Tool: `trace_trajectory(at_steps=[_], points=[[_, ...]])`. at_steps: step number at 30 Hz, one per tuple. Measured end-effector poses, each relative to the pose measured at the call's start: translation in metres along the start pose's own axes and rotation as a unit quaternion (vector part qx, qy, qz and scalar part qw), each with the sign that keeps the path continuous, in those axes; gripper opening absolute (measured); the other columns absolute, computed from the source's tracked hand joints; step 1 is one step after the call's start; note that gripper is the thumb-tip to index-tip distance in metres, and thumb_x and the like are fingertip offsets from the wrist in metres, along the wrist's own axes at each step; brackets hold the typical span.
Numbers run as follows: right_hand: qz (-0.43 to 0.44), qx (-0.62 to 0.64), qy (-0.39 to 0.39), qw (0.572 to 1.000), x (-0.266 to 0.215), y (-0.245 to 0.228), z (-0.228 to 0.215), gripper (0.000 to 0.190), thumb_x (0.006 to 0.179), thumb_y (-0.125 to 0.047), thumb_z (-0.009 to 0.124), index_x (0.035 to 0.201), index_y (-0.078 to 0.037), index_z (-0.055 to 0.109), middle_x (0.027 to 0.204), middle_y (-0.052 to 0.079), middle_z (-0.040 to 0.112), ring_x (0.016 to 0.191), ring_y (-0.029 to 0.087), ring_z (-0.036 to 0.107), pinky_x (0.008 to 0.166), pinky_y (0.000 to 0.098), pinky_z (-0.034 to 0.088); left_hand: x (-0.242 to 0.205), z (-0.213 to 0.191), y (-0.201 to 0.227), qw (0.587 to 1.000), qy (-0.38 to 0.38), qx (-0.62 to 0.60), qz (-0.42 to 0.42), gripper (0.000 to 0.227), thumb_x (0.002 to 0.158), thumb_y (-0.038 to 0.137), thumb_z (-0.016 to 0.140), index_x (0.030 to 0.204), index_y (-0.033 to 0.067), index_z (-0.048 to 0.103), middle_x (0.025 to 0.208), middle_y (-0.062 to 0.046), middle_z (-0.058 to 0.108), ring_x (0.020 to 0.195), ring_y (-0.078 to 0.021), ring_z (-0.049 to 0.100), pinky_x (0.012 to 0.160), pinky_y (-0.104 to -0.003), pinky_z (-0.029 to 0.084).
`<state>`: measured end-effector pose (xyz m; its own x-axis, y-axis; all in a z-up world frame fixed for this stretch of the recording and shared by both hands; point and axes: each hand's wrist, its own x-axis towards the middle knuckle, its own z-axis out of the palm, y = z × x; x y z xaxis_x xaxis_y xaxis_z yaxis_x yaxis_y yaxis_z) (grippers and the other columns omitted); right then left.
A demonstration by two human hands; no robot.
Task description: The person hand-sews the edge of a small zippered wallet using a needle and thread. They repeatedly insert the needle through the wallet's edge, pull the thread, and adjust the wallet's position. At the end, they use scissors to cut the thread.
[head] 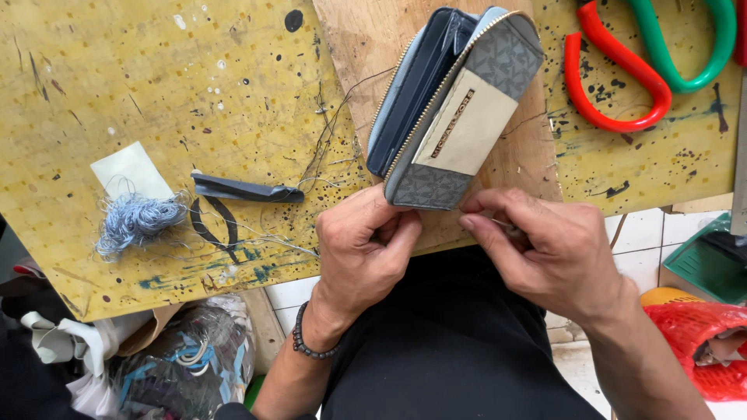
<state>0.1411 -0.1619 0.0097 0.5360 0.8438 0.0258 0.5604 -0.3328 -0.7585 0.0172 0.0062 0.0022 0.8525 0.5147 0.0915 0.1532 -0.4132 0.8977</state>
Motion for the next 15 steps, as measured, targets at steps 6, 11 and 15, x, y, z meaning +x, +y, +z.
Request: trace_trajectory(at_steps=[6, 11, 15], points=[[-0.039, -0.019, -0.001, 0.999, 0.005, 0.002, 0.001, 0.007, 0.099, -0.006, 0.075, 0.105, -0.004, 0.073, 0.085, 0.002, 0.074, 0.056, 0.015, 0.059, 0.057, 0.0302, 0.046, 0.000, 0.000, -0.003, 0.999, 0.007, -0.002, 0.032, 0.020, 0.083, -0.013, 0.056, 0.073, 0.0048, 0.056, 0.063, -0.004, 0.033, 0.057, -0.0207, 0.031, 0.055, -0.036, 0.030], [-0.038, -0.011, -0.005, 0.999, 0.007, 0.001, 0.001, 0.008, 0.099, -0.005, 0.074, 0.107, -0.003, 0.073, 0.093, 0.004, 0.078, 0.066, 0.016, 0.068, 0.061, 0.0292, 0.050, -0.002, 0.005, -0.005, 0.999, 0.023, 0.005, 0.048, 0.025, 0.078, -0.013, 0.056, 0.067, 0.0062, 0.047, 0.060, -0.005, 0.032, 0.055, -0.0218, 0.030, 0.053, -0.037, 0.027], [0.003, 0.062, -0.024, 0.998, 0.010, -0.004, -0.002, 0.006, 0.098, -0.010, 0.073, 0.102, -0.006, 0.073, 0.080, -0.001, 0.072, 0.049, 0.009, 0.046, 0.050, 0.0236, 0.039, -0.002, -0.006, 0.005, 0.998, -0.035, -0.017, 0.051, 0.018, 0.093, 0.001, 0.070, 0.080, 0.0080, 0.060, 0.066, -0.003, 0.040, 0.060, -0.0204, 0.040, 0.058, -0.035, 0.033]])
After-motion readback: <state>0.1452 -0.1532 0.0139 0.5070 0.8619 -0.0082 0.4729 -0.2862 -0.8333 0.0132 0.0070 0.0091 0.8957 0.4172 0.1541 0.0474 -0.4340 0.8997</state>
